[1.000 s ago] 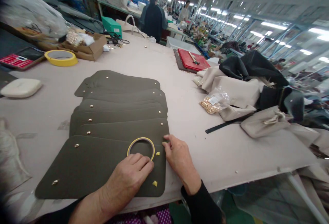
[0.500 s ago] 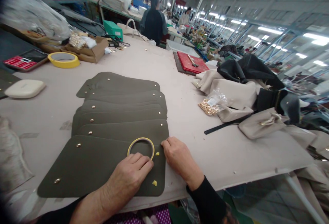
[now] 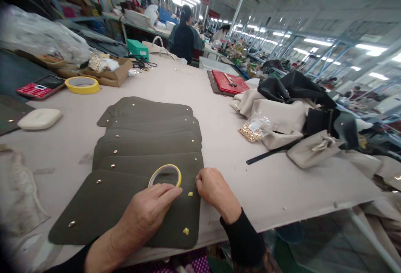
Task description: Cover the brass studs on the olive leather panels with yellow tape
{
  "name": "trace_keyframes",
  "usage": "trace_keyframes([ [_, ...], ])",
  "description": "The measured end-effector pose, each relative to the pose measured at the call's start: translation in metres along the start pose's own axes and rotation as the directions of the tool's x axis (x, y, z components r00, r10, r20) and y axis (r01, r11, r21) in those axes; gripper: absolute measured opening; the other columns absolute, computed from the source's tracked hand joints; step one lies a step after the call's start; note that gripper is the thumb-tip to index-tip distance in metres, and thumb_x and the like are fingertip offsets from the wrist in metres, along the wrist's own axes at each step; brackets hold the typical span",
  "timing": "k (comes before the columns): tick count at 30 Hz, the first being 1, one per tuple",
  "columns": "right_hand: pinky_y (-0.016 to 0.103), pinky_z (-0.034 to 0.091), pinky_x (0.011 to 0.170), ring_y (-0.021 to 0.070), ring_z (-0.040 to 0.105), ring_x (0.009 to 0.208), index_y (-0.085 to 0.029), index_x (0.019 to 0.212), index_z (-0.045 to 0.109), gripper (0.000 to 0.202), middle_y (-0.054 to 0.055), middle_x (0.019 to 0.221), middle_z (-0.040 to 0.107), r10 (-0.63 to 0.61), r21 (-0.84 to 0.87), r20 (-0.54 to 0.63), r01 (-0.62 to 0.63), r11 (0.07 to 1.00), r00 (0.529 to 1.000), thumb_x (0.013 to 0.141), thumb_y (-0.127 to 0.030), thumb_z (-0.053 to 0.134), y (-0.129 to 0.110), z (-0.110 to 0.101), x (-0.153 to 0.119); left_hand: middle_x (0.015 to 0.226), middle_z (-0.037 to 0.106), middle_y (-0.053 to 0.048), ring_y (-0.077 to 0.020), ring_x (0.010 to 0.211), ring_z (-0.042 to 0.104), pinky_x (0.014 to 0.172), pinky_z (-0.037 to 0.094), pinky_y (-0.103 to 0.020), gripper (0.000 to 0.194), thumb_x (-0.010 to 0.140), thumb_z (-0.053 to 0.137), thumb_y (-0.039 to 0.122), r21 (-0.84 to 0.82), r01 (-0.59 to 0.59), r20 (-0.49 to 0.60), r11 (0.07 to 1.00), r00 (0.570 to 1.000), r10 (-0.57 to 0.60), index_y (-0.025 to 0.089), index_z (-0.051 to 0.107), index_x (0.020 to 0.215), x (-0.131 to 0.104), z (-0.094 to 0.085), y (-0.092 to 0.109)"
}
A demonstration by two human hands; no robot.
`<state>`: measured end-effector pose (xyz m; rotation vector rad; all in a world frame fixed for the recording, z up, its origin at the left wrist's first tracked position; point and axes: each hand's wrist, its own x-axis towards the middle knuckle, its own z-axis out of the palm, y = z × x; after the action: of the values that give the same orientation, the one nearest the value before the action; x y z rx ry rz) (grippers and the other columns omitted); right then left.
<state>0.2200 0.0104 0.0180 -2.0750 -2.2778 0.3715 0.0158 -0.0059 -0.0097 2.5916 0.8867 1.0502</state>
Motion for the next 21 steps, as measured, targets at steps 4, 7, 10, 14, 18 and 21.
trace_keyframes([
  [4,0.025,0.045,0.062,0.0168,0.066,0.068,-0.019,0.076,0.07,0.019,0.005,0.073,0.071,-0.038,0.156,-0.131,0.058,0.986,0.991,0.08,-0.012,0.052,-0.007,-0.002,-0.02,0.095,0.067,-0.004,-0.013,0.082,0.064,0.076,0.055,-0.025,0.03,0.094,0.041,0.017,-0.12,0.066,-0.025,0.991,0.997,-0.069,0.018,0.051,0.123,0.003,-0.017,-0.005],
  [7,0.026,0.05,0.068,0.0144,0.064,0.072,-0.019,0.096,0.067,0.019,0.004,0.086,0.07,-0.127,0.369,-0.334,0.253,0.894,0.934,0.084,-0.016,0.052,-0.02,-0.004,-0.033,0.096,0.068,-0.005,-0.0131,0.082,0.066,0.074,0.055,-0.023,0.04,0.094,0.043,0.023,-0.153,0.142,-0.04,0.978,0.988,-0.15,0.018,0.039,0.134,0.005,-0.021,-0.004],
  [10,0.028,0.052,0.073,0.015,0.062,0.081,-0.019,0.106,0.062,0.023,0.006,0.094,0.068,-0.255,0.406,-0.465,0.46,0.789,0.848,0.085,-0.015,0.053,-0.034,-0.003,-0.04,0.089,0.069,-0.003,-0.0135,0.078,0.067,0.068,0.055,-0.022,0.038,0.094,0.043,0.024,-0.176,0.18,-0.044,0.968,0.981,-0.191,0.016,0.038,0.132,0.004,-0.019,-0.002],
  [14,0.031,0.051,0.077,0.0164,0.059,0.086,-0.018,0.1,0.061,0.02,0.006,0.091,0.065,-0.369,0.277,-0.492,0.544,0.792,0.789,0.087,-0.01,0.048,-0.04,0.003,-0.041,0.093,0.069,-0.004,-0.0148,0.081,0.068,0.07,0.055,-0.023,0.037,0.095,0.042,0.023,-0.15,0.171,0.005,0.974,0.985,-0.172,0.017,0.037,0.131,0.001,-0.013,-0.001],
  [18,0.029,0.049,0.07,0.0154,0.058,0.077,-0.017,0.09,0.059,0.018,0.005,0.082,0.064,-0.408,0.222,-0.499,0.568,0.793,0.765,0.087,-0.008,0.044,-0.037,0.01,-0.041,0.095,0.069,-0.005,-0.0147,0.079,0.068,0.069,0.054,-0.023,0.031,0.096,0.039,0.023,-0.095,0.144,0.014,0.985,0.99,-0.144,0.016,0.04,0.126,0.002,-0.013,0.002],
  [21,0.027,0.047,0.065,0.0149,0.056,0.071,-0.017,0.085,0.057,0.015,0.003,0.075,0.061,-0.372,0.195,-0.537,0.541,0.818,0.757,0.085,-0.008,0.045,-0.035,0.016,-0.042,0.098,0.068,-0.004,-0.014,0.081,0.067,0.069,0.053,-0.023,0.023,0.096,0.037,0.023,-0.073,0.093,0.033,0.993,0.995,-0.091,0.018,0.048,0.116,0.005,-0.016,0.003],
])
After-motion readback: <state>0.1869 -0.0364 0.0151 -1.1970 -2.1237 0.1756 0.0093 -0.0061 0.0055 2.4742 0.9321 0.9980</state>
